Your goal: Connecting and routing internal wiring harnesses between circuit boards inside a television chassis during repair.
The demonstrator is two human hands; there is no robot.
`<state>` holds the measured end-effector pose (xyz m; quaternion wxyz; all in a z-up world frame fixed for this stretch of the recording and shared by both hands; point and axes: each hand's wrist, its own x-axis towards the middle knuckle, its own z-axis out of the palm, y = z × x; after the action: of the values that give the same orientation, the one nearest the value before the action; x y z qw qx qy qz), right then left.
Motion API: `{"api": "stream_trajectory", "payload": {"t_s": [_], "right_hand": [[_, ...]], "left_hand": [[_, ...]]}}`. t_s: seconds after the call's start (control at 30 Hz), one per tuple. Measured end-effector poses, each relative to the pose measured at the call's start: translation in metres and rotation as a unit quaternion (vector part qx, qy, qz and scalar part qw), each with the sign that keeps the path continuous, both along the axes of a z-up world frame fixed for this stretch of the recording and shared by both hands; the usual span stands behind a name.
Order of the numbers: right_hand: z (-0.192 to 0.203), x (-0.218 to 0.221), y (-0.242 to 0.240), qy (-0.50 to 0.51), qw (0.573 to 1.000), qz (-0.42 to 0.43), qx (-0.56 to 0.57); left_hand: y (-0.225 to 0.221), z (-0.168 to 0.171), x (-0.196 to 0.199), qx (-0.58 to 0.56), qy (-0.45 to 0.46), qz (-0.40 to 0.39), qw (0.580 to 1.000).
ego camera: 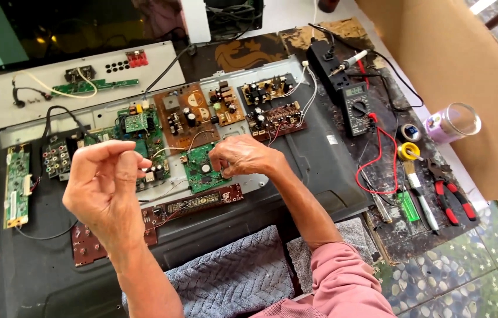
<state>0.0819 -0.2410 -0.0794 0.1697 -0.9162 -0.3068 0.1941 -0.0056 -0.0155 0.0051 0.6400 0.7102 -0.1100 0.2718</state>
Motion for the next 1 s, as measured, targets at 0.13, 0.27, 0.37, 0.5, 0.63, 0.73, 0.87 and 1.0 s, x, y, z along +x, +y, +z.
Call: {"api": "stream_trajectory", "payload": {"t_s": [0.13, 0.27, 0.37, 0.5, 0.63, 0.73, 0.87, 1.0], "right_hand": [[-0.0096, 0.0018, 0.0007, -0.01, 1.0, 0.003, 0.002], [-0.0078, 0.002, 0.0006, 0.0, 1.0, 0.0, -0.012], [-0.0091, 0.0026, -0.0001, -0.008, 1.0, 0.006, -0.012], [-0.0092, 0.0028, 0.0009, -0.009, 1.0, 0.01, -0.024], [-0.0104, 0.0033, 0.0004, -0.019, 0.999, 0.026, -0.029], [-0.0101, 0.0028, 0.0002, -0.017, 0.999, 0.023, -0.024], [-0.0104, 0.0035, 0.0011, -0.015, 0.999, 0.021, -0.027], [-0.0116, 0.0026, 0.0011, -0.022, 0.999, 0.028, -0.027]], "left_hand": [[-0.0001, -0.0016, -0.0013, 0.005, 0.006, 0.013, 1.0], [0.0018, -0.0065, 0.0011, 0.008, 0.002, 0.017, 1.0], [0.0, -0.0046, -0.0001, 0.014, 0.004, 0.025, 1.0], [-0.0003, -0.0062, -0.001, 0.011, 0.006, 0.02, 1.0], [0.0006, -0.0072, -0.0014, 0.011, 0.005, 0.016, 1.0], [0.0009, -0.0066, -0.0015, 0.012, 0.006, 0.018, 1.0], [0.0012, -0.0074, -0.0011, 0.003, 0.014, 0.022, 1.0], [0.0013, -0.0068, -0.0024, 0.009, 0.013, 0.024, 1.0]]}}
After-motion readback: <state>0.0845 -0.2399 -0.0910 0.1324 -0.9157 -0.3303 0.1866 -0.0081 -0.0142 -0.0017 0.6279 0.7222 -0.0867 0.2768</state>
